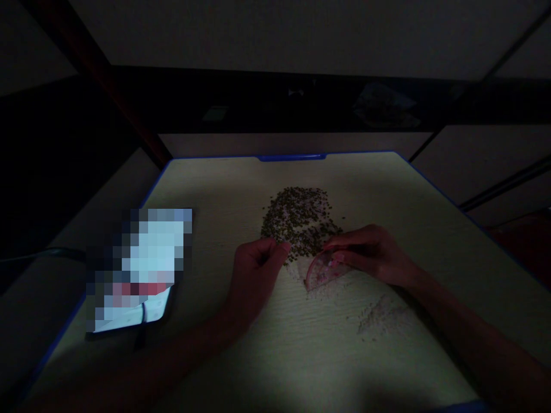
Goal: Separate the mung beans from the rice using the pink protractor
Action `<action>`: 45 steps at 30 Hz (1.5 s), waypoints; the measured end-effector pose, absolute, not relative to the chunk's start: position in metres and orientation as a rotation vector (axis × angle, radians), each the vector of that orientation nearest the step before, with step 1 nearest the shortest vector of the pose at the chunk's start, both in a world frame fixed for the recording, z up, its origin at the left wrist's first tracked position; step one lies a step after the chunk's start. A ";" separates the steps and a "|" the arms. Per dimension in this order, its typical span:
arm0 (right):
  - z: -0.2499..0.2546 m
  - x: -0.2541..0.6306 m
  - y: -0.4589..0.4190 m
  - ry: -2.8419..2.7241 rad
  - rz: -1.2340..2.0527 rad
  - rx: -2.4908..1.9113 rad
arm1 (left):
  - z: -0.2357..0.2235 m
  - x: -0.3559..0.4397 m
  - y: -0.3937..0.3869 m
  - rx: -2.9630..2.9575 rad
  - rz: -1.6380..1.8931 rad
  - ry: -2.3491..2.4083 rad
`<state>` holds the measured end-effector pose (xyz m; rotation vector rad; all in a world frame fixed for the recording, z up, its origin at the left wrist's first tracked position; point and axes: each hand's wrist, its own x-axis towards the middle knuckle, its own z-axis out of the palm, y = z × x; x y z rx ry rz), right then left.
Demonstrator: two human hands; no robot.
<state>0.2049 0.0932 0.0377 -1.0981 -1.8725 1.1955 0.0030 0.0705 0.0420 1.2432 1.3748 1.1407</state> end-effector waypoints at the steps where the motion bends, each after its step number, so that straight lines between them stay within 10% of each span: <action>1: 0.038 0.205 0.093 -1.873 1.192 -1.106 | 0.042 0.003 0.070 1.246 1.139 1.373; 45: 0.037 0.202 0.095 -1.731 1.000 -1.335 | 0.041 0.003 0.071 1.254 1.139 1.385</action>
